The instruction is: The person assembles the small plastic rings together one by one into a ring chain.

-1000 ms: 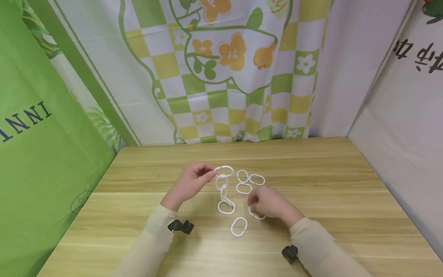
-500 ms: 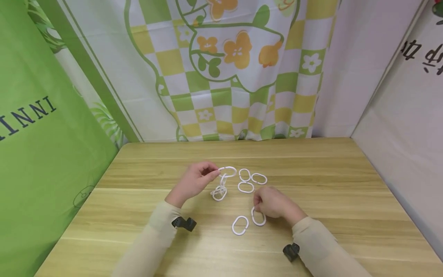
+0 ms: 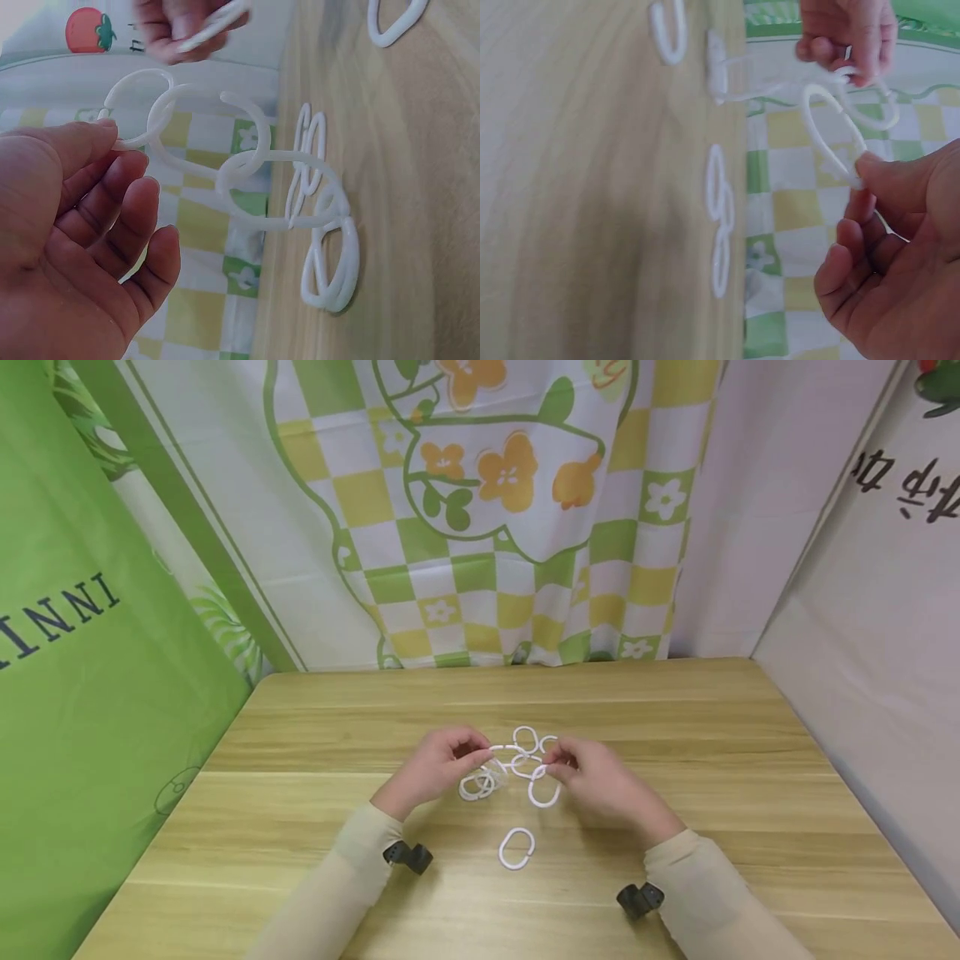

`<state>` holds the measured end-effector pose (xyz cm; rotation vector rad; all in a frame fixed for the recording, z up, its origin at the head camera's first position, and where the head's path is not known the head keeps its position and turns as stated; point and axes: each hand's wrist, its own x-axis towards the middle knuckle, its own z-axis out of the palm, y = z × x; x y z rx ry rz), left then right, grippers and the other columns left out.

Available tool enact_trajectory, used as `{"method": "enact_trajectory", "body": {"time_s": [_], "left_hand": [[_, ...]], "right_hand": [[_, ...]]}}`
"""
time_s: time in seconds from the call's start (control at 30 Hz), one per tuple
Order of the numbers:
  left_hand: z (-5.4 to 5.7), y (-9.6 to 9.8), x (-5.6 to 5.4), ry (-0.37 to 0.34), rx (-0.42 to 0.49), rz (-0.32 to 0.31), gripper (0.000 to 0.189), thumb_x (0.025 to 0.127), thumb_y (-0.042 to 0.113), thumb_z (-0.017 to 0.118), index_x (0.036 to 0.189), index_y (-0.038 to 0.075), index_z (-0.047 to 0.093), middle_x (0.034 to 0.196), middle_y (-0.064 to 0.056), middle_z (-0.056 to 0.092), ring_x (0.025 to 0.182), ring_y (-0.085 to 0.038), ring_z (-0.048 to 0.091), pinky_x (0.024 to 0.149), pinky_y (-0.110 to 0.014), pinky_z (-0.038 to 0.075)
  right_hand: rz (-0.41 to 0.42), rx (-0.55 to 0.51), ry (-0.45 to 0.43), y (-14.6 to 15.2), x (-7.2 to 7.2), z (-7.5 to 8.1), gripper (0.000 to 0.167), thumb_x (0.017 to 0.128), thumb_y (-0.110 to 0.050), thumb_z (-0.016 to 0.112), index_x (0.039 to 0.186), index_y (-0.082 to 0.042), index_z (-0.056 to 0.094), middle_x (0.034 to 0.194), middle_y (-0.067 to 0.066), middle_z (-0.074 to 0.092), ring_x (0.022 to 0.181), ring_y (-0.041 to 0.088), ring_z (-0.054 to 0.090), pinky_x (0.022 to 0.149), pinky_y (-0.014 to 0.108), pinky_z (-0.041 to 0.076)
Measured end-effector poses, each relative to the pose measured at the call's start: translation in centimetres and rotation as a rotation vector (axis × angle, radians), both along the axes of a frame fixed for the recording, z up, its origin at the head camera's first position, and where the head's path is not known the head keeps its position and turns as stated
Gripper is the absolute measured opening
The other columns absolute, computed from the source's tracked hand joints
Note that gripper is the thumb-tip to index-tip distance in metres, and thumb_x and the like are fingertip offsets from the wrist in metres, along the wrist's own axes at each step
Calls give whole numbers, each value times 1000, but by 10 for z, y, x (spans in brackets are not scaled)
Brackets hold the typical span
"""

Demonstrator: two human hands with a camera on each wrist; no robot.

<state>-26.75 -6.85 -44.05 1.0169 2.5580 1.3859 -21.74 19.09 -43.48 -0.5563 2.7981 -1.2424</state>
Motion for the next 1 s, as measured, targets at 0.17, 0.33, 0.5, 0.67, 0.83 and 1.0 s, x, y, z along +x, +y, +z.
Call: {"method": "enact_trajectory", "body": {"time_s": [0.17,0.33,0.5,0.67,0.83,1.0], "left_hand": [[-4,6,3,8,-20,-30,9,95,15,67,95,8,72,79,6,61,68,-10,54,60,-22,46],[-6,11,6,37,-61,-65,8,95,18,67,95,11,72,81,8,62,68,-7,54,59,-21,46],[-5,14,8,59,-80,-84,8,94,18,68,93,11,71,81,8,60,68,-5,52,58,-21,46],[-5,16,10,91,-89,-102,7,94,17,68,93,10,71,81,8,59,68,-4,52,59,-20,46],[-6,16,11,106,-102,-106,7,95,16,67,93,10,71,82,7,59,70,-5,52,60,-20,45],[-6,16,12,110,-101,-111,7,95,16,66,94,10,70,84,7,60,72,-6,53,62,-20,46]], "right_hand": [[-31,-2,43,-6,0,8,5,94,-13,66,95,-9,66,84,1,63,78,15,54,67,31,46],[-61,-33,37,-10,-2,10,5,94,-11,65,97,-7,66,84,2,64,76,17,55,63,31,46],[-60,-48,32,-10,-2,10,5,94,-11,65,97,-6,65,84,2,63,76,17,55,64,31,46],[-51,-55,25,-11,-1,8,4,93,-10,65,96,-7,65,86,6,63,77,17,55,67,30,47],[-46,-67,14,-11,-1,7,4,92,-7,65,96,-5,65,85,7,62,76,18,53,65,29,46],[-54,-66,14,-12,0,5,4,92,-7,65,96,-4,64,81,2,60,73,17,52,63,28,44]]}}
